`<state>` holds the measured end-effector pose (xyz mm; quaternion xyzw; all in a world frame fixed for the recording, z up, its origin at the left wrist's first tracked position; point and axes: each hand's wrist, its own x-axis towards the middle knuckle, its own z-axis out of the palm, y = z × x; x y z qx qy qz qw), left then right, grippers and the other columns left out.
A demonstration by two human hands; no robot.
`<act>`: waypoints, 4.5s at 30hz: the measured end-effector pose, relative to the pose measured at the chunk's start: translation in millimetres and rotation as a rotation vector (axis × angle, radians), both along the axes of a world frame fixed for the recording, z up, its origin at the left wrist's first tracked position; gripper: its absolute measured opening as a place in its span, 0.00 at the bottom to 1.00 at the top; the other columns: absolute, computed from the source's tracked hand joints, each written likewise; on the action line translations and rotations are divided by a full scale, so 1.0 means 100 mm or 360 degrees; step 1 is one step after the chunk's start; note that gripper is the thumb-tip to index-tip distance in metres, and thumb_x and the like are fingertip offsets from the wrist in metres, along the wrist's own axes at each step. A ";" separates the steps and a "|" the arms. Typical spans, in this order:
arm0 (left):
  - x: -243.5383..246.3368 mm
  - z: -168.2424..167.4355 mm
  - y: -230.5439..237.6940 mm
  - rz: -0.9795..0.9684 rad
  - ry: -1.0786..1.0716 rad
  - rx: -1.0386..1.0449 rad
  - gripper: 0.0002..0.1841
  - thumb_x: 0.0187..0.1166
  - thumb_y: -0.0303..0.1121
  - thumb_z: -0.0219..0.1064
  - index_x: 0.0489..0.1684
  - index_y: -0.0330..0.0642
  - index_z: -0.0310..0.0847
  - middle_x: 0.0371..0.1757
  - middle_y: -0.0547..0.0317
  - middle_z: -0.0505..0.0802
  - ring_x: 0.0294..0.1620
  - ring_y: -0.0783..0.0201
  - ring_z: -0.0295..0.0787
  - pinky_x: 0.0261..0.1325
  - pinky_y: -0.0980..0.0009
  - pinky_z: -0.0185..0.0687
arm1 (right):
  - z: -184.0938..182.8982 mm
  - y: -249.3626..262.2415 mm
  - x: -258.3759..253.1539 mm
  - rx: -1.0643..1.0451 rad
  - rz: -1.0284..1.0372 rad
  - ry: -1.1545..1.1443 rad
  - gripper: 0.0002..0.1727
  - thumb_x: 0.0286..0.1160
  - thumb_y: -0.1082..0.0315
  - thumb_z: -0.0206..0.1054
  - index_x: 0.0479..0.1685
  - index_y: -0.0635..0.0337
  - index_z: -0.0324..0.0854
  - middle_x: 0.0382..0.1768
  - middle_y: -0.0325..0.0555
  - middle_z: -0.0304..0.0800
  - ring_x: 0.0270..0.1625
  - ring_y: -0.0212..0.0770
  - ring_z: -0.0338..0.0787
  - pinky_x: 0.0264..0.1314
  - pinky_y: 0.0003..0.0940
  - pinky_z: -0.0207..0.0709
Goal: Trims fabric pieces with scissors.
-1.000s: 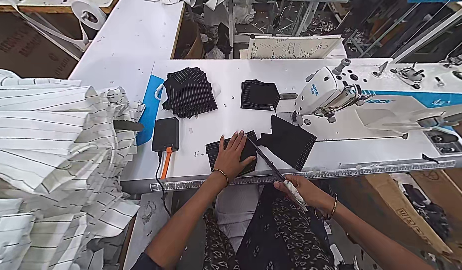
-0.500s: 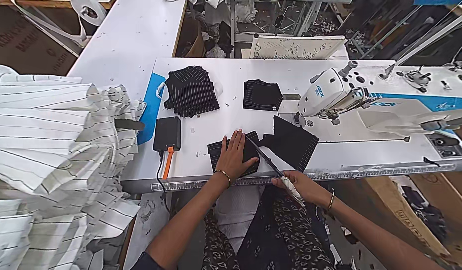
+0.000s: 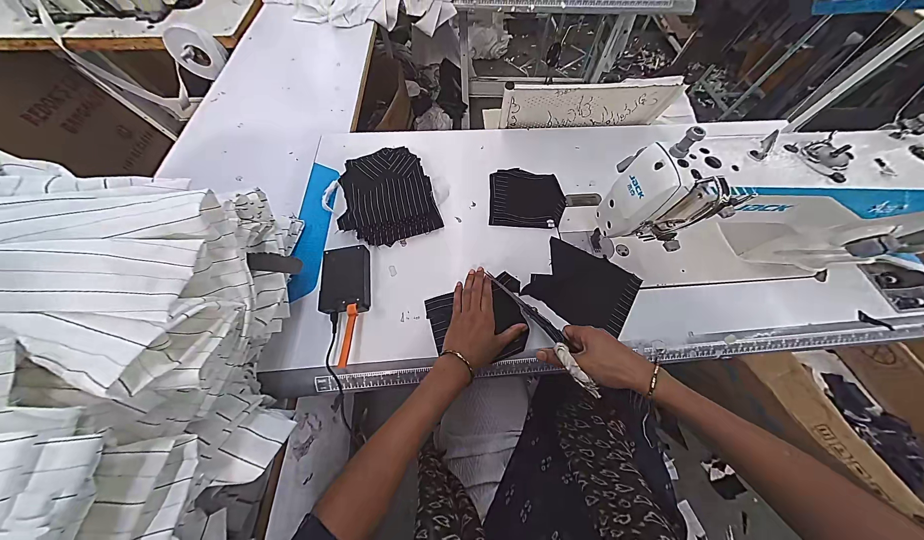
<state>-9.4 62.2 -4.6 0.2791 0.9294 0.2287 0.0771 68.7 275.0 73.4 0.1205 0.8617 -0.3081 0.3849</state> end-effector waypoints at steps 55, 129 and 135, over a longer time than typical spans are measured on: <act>0.06 0.47 0.15 0.1264 -0.1690 0.1688 0.13 0.80 0.17 0.64 0.61 0.27 0.80 0.47 0.51 0.92 0.39 0.66 0.91 0.49 0.73 0.89 | -0.71 0.03 1.50 -0.1557 -0.0976 0.0050 0.26 0.70 0.33 0.70 0.35 0.46 0.74 0.15 0.23 0.73 0.15 0.22 0.76 0.20 0.17 0.73; 0.35 0.19 0.12 0.0040 -0.1232 0.1107 0.57 0.68 0.16 0.70 0.96 0.40 0.25 0.96 0.44 0.42 0.28 0.83 0.85 0.38 0.81 0.86 | -0.69 -0.36 0.89 -0.1075 -0.0856 0.0317 0.23 0.79 0.42 0.67 0.34 0.53 0.76 0.18 0.30 0.71 0.18 0.26 0.72 0.24 0.24 0.69; 0.37 0.21 0.11 0.0053 -0.1199 0.1100 0.57 0.67 0.15 0.71 0.96 0.40 0.27 0.96 0.44 0.39 0.28 0.84 0.84 0.38 0.81 0.85 | -0.73 -0.33 0.92 -0.1097 -0.0902 0.0361 0.21 0.78 0.45 0.70 0.31 0.53 0.77 0.15 0.30 0.73 0.16 0.25 0.73 0.22 0.23 0.68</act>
